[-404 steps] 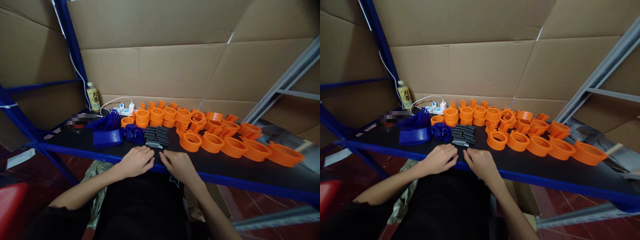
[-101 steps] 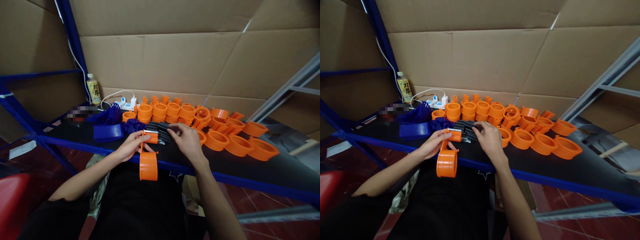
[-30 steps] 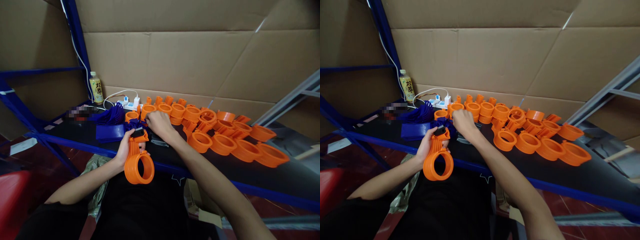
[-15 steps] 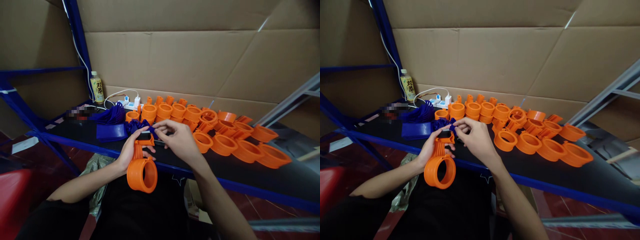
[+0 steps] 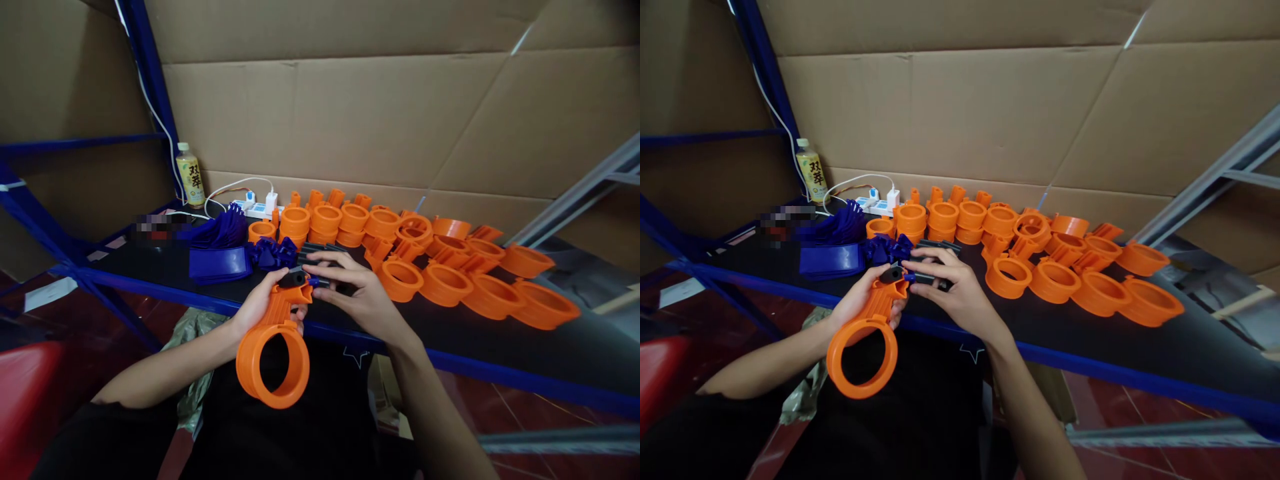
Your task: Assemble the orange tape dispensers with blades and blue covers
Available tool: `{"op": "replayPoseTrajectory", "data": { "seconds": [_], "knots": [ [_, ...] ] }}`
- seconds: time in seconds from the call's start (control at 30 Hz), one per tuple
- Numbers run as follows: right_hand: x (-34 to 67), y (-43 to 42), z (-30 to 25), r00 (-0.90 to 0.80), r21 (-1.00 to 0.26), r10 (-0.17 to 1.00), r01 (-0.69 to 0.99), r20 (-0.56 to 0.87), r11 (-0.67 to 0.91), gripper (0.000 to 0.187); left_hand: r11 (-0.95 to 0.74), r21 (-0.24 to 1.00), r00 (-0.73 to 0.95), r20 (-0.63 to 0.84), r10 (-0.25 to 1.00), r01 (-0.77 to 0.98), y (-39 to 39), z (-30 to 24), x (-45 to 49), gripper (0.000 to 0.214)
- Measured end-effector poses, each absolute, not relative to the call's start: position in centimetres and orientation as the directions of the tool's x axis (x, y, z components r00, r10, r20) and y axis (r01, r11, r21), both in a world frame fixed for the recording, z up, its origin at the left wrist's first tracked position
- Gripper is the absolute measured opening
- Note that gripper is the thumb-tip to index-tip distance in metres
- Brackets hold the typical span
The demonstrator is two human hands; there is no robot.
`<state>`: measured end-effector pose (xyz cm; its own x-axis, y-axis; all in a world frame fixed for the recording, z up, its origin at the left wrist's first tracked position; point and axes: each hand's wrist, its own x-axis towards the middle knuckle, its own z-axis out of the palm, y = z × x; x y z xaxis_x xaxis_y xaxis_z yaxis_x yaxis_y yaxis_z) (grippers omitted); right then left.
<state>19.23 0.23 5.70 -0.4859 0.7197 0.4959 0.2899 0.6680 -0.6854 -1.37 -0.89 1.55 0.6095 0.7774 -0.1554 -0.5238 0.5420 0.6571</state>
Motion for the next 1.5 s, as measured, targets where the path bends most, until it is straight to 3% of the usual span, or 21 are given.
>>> {"op": "replayPoseTrajectory", "data": {
  "seconds": [0.13, 0.33, 0.47, 0.67, 0.83, 1.27, 1.5],
  "knots": [
    [18.8, 0.4, 5.2, -0.495, -0.720, 0.739, 0.282, 0.457, 0.634, 0.038, 0.548, 0.666, 0.629, -0.149, 0.763, -0.507, -0.5, 1.4, -1.7, 0.048],
    [19.8, 0.3, 5.1, -0.306, -0.776, 0.799, 0.226, 0.518, 0.589, 0.038, 0.495, 0.668, 0.577, -0.119, 0.808, -0.556, -0.6, 1.8, -1.5, 0.045],
    [20.3, -0.7, 6.0, -0.357, -0.786, 0.808, 0.248, 0.469, 0.566, 0.038, 0.447, 0.665, 0.487, -0.142, 0.862, -0.598, -0.9, 2.0, -1.2, 0.042],
    [19.3, -1.1, 6.1, -0.373, -0.652, 0.770, 0.412, 0.517, 0.637, 0.038, 0.515, 0.631, 0.548, -0.164, 0.820, -0.580, -1.5, 2.4, -1.0, 0.043],
    [19.0, -1.1, 5.9, -0.396, -0.568, 0.738, 0.471, 0.547, 0.675, 0.035, 0.371, 0.699, 0.470, -0.057, 0.881, -0.611, -1.7, 2.5, -0.9, 0.024],
    [19.2, -1.3, 5.5, -0.412, -0.504, 0.666, 0.441, 0.622, 0.743, 0.036, 0.147, 0.825, 0.383, 0.090, 0.919, -0.545, -2.3, 2.7, -1.1, 0.037],
    [19.2, -1.2, 5.6, -0.442, -0.392, 0.544, 0.392, 0.713, 0.833, 0.034, 0.199, 0.818, 0.427, 0.063, 0.902, -0.540, -2.4, 2.8, -0.9, 0.032]
  ]
}}
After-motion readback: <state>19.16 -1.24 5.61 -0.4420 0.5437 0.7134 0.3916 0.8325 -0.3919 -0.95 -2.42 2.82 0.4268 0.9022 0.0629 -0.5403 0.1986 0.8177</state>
